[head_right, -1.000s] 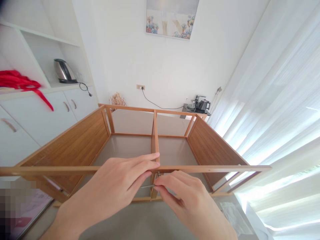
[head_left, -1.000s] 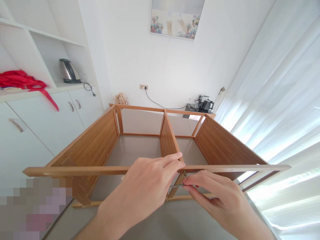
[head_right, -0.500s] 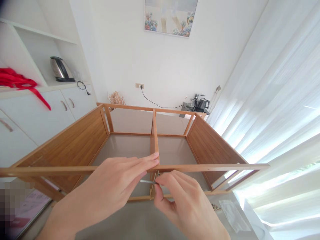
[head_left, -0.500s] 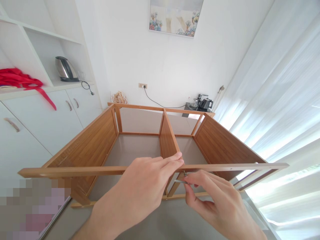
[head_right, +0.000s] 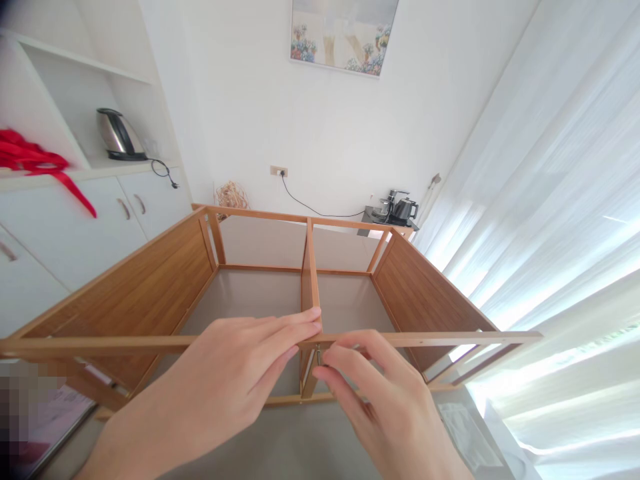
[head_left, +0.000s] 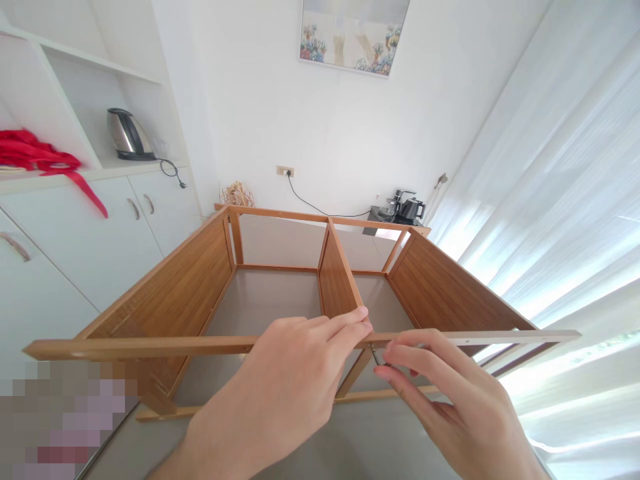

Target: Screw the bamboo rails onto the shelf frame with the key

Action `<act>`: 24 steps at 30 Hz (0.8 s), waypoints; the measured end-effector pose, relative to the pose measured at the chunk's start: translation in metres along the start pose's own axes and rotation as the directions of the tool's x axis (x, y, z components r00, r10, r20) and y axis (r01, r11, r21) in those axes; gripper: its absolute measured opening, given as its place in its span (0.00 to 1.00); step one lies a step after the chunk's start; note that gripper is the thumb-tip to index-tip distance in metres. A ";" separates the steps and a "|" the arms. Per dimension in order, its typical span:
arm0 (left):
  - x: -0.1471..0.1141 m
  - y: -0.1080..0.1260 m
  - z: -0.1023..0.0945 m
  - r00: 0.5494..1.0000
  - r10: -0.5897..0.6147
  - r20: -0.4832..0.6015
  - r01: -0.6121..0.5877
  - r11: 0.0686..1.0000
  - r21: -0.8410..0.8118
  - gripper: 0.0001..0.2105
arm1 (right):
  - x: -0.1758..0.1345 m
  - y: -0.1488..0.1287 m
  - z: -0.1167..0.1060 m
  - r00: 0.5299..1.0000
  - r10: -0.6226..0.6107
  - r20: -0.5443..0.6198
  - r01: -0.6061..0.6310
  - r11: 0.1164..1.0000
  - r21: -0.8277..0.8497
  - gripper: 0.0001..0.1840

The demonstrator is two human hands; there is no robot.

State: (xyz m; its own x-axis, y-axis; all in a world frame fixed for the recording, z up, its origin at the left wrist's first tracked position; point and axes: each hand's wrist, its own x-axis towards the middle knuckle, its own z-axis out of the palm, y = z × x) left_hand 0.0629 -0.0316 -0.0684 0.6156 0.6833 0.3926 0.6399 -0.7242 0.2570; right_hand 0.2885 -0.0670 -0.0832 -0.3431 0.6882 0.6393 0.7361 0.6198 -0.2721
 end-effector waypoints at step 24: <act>0.028 -0.018 -0.037 0.953 0.156 0.260 -0.112 0.978 -0.177 0.16 | -0.009 -0.024 0.052 0.812 0.582 -0.053 -0.387 0.603 0.698 0.15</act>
State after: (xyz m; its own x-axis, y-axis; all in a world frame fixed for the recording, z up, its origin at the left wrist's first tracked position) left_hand 0.0516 -0.0030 -0.0290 0.8058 0.5627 0.1849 0.4759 -0.8009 0.3635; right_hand 0.2433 -0.0684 -0.1201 0.1804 0.8993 0.3984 0.1693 0.3706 -0.9132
